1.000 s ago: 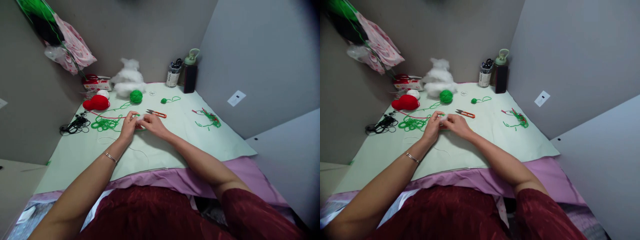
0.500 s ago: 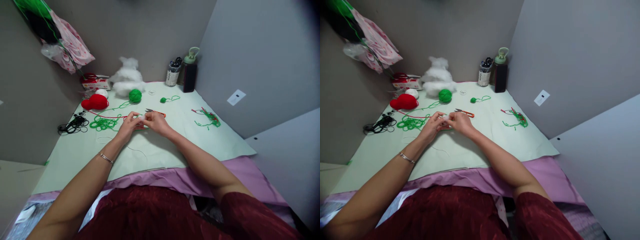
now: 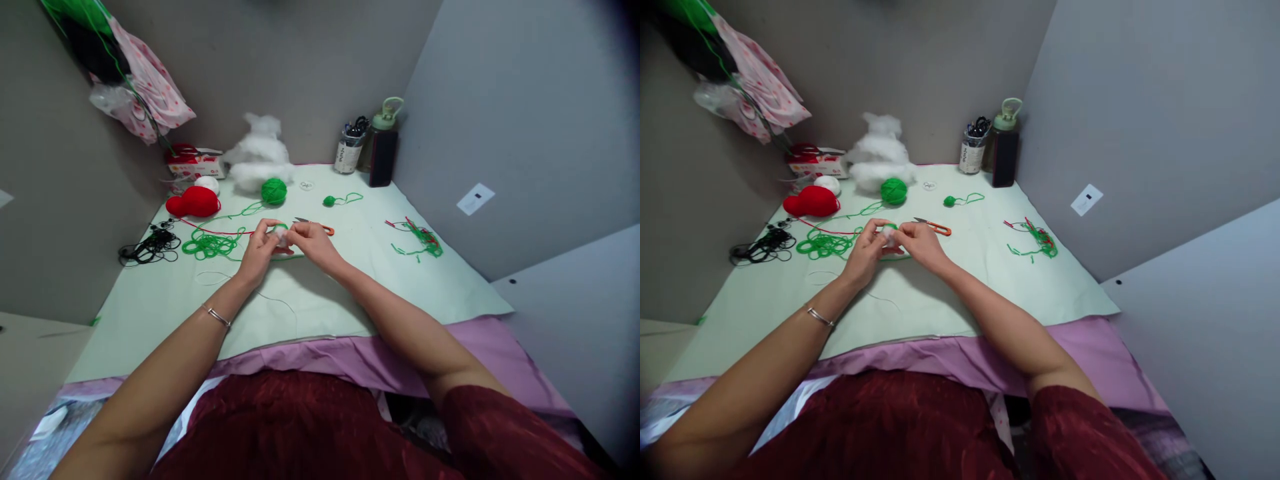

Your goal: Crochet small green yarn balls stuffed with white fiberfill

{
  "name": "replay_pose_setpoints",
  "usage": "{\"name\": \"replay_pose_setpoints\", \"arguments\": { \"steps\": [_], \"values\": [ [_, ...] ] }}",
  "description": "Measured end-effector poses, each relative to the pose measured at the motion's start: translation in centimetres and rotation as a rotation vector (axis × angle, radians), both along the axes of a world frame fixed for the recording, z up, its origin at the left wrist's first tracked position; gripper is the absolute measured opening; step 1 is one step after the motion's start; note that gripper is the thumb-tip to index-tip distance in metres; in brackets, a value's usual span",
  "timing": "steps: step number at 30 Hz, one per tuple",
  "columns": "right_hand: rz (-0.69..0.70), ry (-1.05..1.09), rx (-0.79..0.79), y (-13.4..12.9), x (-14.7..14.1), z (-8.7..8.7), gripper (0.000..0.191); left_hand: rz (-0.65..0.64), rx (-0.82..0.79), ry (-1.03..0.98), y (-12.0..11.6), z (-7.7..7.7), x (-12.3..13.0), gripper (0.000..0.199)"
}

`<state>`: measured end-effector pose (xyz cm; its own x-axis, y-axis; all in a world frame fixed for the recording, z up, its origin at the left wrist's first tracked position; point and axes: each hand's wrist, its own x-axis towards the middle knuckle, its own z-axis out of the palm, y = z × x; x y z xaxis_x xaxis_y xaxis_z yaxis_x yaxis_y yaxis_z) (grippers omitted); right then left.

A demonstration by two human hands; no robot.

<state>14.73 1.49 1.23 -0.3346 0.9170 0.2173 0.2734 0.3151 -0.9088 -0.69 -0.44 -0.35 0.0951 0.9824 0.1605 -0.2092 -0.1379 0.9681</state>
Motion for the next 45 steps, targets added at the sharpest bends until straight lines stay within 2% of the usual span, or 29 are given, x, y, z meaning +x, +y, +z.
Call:
{"name": "replay_pose_setpoints", "arguments": {
  "steps": [4,7,10,13,18,20,24,29,32,37,41,45],
  "values": [
    [-0.071,-0.036,0.015,0.0,0.1,0.1,0.036,-0.026,-0.004,-0.015,-0.2,0.4,0.0,0.035],
    [-0.084,-0.08,0.028,0.0,0.3,0.2,0.036,-0.046,-0.018,0.0,0.1,0.5,-0.1,0.043],
    [-0.069,-0.125,0.067,-0.2,0.5,0.4,0.033,-0.046,-0.033,0.02,0.4,0.4,-0.3,0.043],
    [-0.017,-0.186,0.121,-0.9,0.4,0.8,0.025,-0.001,-0.043,0.036,0.7,-0.1,-0.4,0.036],
    [0.039,-0.273,0.187,-2.5,-0.8,1.0,0.016,0.146,-0.053,0.044,0.9,-0.9,-0.3,0.021],
    [0.025,-0.319,0.201,-2.6,-1.2,0.8,0.015,0.168,-0.081,0.029,0.9,-1.0,-0.1,0.019],
    [-0.079,-0.434,0.21,-1.9,-1.2,0.1,0.008,0.133,-0.17,-0.014,0.7,-0.6,0.1,0.018],
    [-0.163,-0.381,0.161,-0.8,-0.5,-0.1,0.021,0.053,-0.213,-0.062,0.4,0.2,0.2,0.02],
    [-0.153,-0.32,0.105,-0.3,-0.2,0.0,0.027,-0.006,-0.204,-0.078,0.2,0.5,0.1,0.022],
    [-0.126,-0.263,0.056,0.4,0.4,0.0,0.026,-0.067,-0.187,-0.066,0.0,0.8,0.1,0.03],
    [-0.084,-0.263,0.08,0.4,0.8,0.2,0.029,-0.04,-0.181,-0.036,0.2,0.6,0.1,0.034],
    [-0.004,-0.295,0.126,-0.5,0.5,0.6,0.02,0.051,-0.179,-0.012,0.7,-0.1,0.1,0.032]
  ]
}}
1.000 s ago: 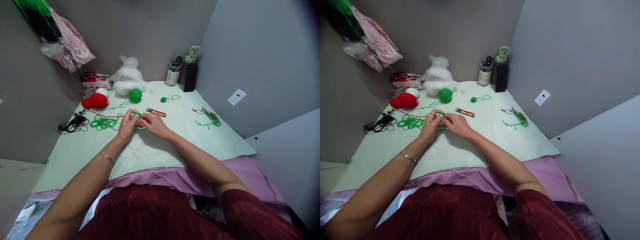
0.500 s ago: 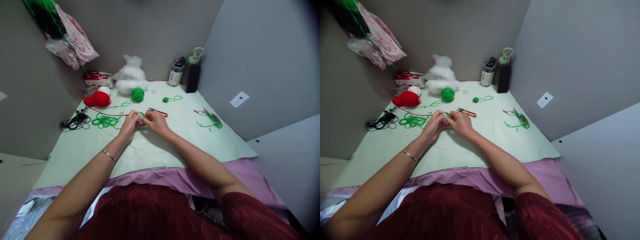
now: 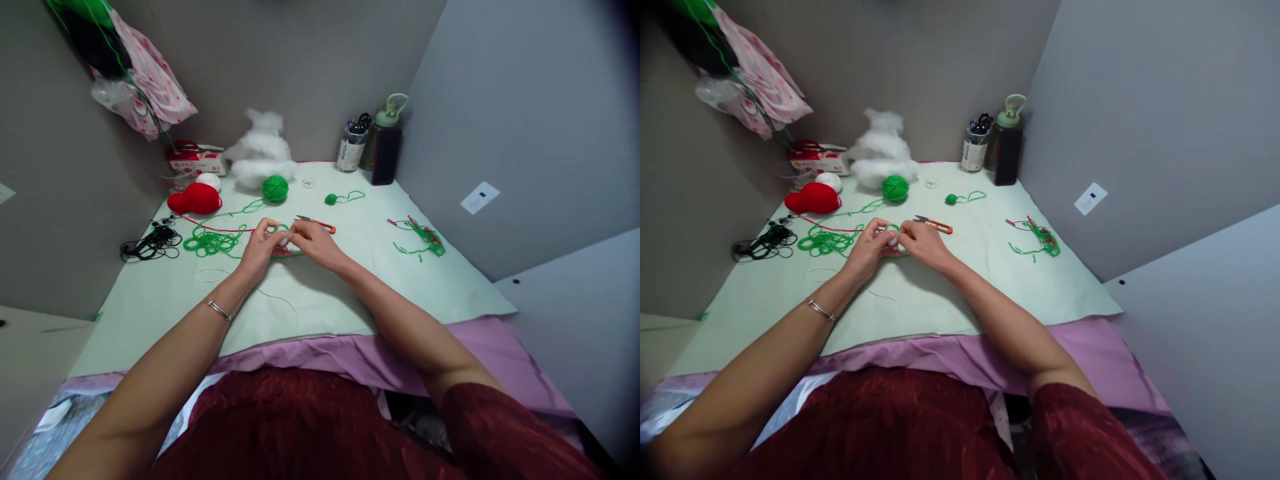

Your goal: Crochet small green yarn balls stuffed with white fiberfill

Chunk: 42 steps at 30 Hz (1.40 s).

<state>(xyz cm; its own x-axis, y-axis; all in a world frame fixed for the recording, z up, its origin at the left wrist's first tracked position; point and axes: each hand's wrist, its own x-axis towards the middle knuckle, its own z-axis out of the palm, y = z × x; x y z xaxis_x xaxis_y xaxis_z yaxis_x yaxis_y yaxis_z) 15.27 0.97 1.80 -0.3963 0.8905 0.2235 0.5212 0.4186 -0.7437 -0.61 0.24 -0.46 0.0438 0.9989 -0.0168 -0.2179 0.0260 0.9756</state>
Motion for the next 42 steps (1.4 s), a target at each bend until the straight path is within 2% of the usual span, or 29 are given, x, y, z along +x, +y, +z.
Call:
{"name": "replay_pose_setpoints", "arguments": {
  "steps": [3,6,10,14,18,23,29,33,36,42],
  "values": [
    [0.054,-0.067,0.046,-0.9,-0.8,0.0,0.007,0.082,0.001,0.01,0.3,-0.6,0.0,0.024],
    [0.029,-0.136,0.078,-1.2,-1.6,-0.4,0.008,0.104,-0.022,-0.005,0.2,-0.7,0.0,0.018],
    [-0.081,-0.151,0.084,-0.7,-1.6,-0.8,0.008,0.039,-0.077,-0.056,-0.1,-0.2,0.1,0.019],
    [-0.141,-0.063,0.042,0.2,-1.0,-1.0,0.02,-0.035,-0.099,-0.118,-0.4,0.5,0.2,0.022],
    [-0.129,0.058,-0.049,1.0,-0.4,-0.9,0.031,-0.097,-0.078,-0.157,-0.6,1.0,0.2,0.025],
    [-0.063,0.152,-0.116,1.4,0.3,-0.6,0.032,-0.127,-0.057,-0.131,-0.7,0.8,0.4,0.037],
    [0.019,0.115,-0.11,0.6,0.3,0.2,0.023,-0.044,-0.031,-0.081,-0.3,0.2,0.4,0.039],
    [0.01,0.026,-0.027,-1.4,-1.1,0.6,0.014,0.066,-0.002,-0.044,0.0,-0.2,0.3,0.03],
    [-0.006,-0.041,0.014,-2.5,-2.0,0.6,0.015,0.132,0.019,-0.02,0.0,-0.3,0.3,0.024],
    [-0.053,-0.085,0.055,-1.4,-1.1,0.7,0.019,0.184,0.044,-0.014,-0.1,0.2,0.1,0.026]
  ]
}}
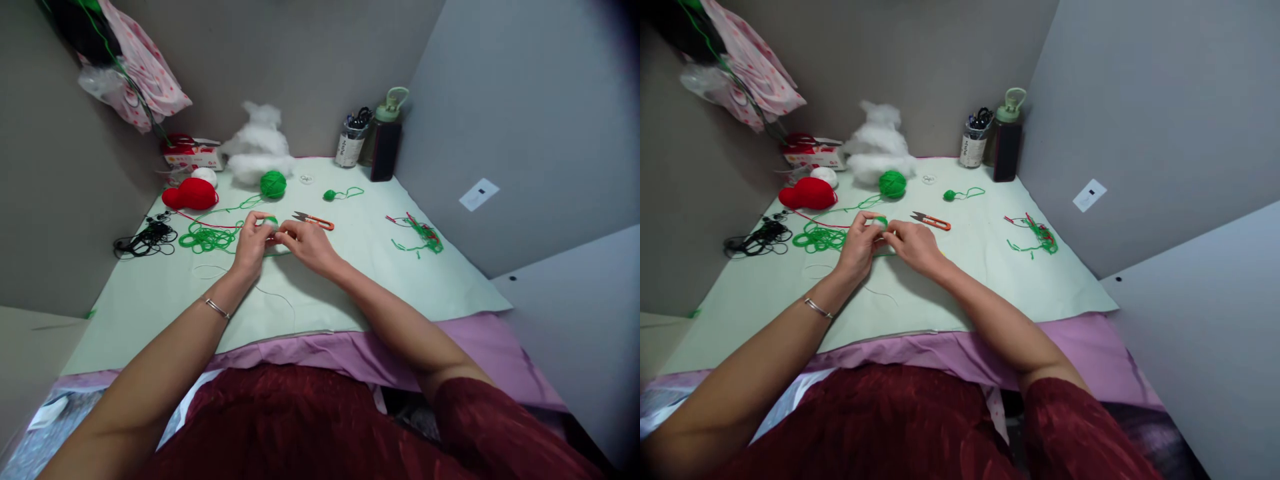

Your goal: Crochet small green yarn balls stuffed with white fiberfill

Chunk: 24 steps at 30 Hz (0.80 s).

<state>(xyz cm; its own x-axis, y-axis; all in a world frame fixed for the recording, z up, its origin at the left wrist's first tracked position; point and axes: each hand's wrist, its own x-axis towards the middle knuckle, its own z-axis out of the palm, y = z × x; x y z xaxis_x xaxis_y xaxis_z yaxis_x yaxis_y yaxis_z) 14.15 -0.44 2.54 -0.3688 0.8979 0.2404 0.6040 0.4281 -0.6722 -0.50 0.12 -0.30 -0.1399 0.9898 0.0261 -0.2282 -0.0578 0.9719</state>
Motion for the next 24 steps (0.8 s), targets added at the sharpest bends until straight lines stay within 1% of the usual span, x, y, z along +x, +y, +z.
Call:
{"name": "replay_pose_setpoints", "arguments": {
  "steps": [2,3,4,5,6,8,9,10,11,13,14,16,18,19,24],
  "values": [
    [-0.035,0.043,0.075,0.6,0.7,0.2,0.016,0.001,0.002,0.005,0.0,0.1,-0.1,0.026],
    [-0.042,0.099,0.109,0.7,0.9,0.3,0.016,-0.008,0.002,0.008,0.0,0.2,-0.1,0.026],
    [-0.027,0.186,0.121,0.8,1.1,0.5,0.017,-0.022,0.003,0.013,-0.1,0.2,-0.1,0.026],
    [0.015,0.297,0.096,0.8,1.2,0.7,0.02,-0.039,0.005,0.018,-0.1,0.2,-0.1,0.026],
    [0.074,0.42,0.033,0.8,1.2,0.8,0.023,-0.057,0.008,0.023,-0.2,0.2,0.0,0.026],
    [0.177,0.644,-0.168,0.8,1.2,1.1,0.027,-0.083,0.018,0.033,-0.2,0.2,0.0,0.025],
    [0.188,0.724,-0.266,0.9,1.2,1.1,0.029,-0.086,0.024,0.036,-0.2,0.2,0.1,0.025],
    [0.164,0.776,-0.339,1.0,1.2,1.1,0.03,-0.083,0.032,0.038,-0.2,0.2,0.1,0.025],
    [0.117,0.801,-0.379,1.2,1.2,0.9,0.033,-0.077,0.039,0.038,-0.2,0.1,0.1,0.025],
    [0.018,0.776,-0.383,1.6,1.3,0.4,0.041,-0.067,0.052,0.039,-0.2,0.1,0.0,0.025],
    [0.007,0.722,-0.371,1.8,1.4,0.1,0.043,-0.069,0.058,0.039,-0.2,0.0,0.0,0.025],
    [0.081,0.567,-0.347,2.1,1.4,-0.5,0.042,-0.086,0.066,0.042,-0.2,-0.1,0.1,0.026],
    [0.166,0.436,-0.316,2.2,1.2,-1.0,0.047,-0.109,0.069,0.042,-0.2,-0.2,0.1,0.029],
    [0.182,0.403,-0.301,2.2,1.1,-1.2,0.049,-0.122,0.07,0.039,-0.2,-0.3,0.2,0.03],
    [0.103,0.39,-0.255,2.3,0.8,-1.4,0.046,-0.211,0.066,0.003,-0.5,-0.1,0.2,0.038]
  ]
}}
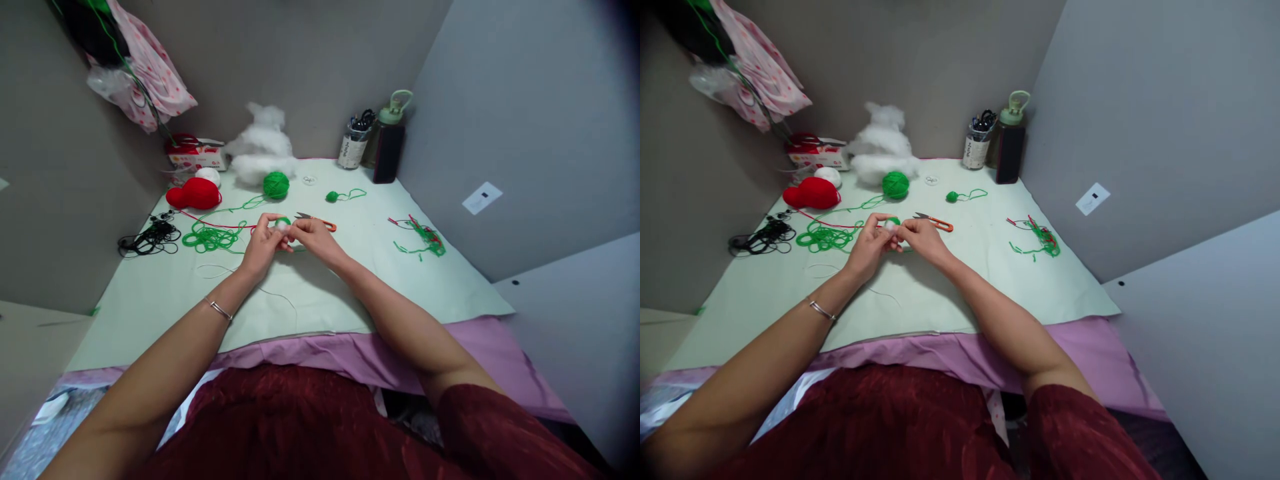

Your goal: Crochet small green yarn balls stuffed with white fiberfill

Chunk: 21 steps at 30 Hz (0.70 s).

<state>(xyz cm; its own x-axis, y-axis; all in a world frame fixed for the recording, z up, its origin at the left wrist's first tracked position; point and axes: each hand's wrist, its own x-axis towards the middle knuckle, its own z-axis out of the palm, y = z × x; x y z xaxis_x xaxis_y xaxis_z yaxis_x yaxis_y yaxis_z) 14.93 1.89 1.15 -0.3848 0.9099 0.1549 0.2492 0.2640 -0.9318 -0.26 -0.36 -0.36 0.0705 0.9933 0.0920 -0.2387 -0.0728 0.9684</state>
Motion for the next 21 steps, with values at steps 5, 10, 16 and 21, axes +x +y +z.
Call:
{"name": "replay_pose_setpoints", "arguments": {
  "steps": [5,10,16,21],
  "values": [
    [-0.071,-0.052,0.028,0.11,0.31,0.03,0.033,-0.084,-0.018,-0.045,-0.1,0.73,-0.3,0.033],
    [-0.063,-0.107,0.035,-0.06,0.38,0.07,0.032,-0.11,-0.023,-0.034,0.06,0.62,-0.55,0.038],
    [-0.039,-0.133,0.067,0.09,0.76,0.28,0.031,-0.123,-0.013,-0.015,0.33,0.35,-0.58,0.041],
    [0.025,-0.164,0.132,-0.66,0.41,0.75,0.024,-0.049,0.004,-0.009,0.66,0.03,-0.64,0.039]
  ]
}}
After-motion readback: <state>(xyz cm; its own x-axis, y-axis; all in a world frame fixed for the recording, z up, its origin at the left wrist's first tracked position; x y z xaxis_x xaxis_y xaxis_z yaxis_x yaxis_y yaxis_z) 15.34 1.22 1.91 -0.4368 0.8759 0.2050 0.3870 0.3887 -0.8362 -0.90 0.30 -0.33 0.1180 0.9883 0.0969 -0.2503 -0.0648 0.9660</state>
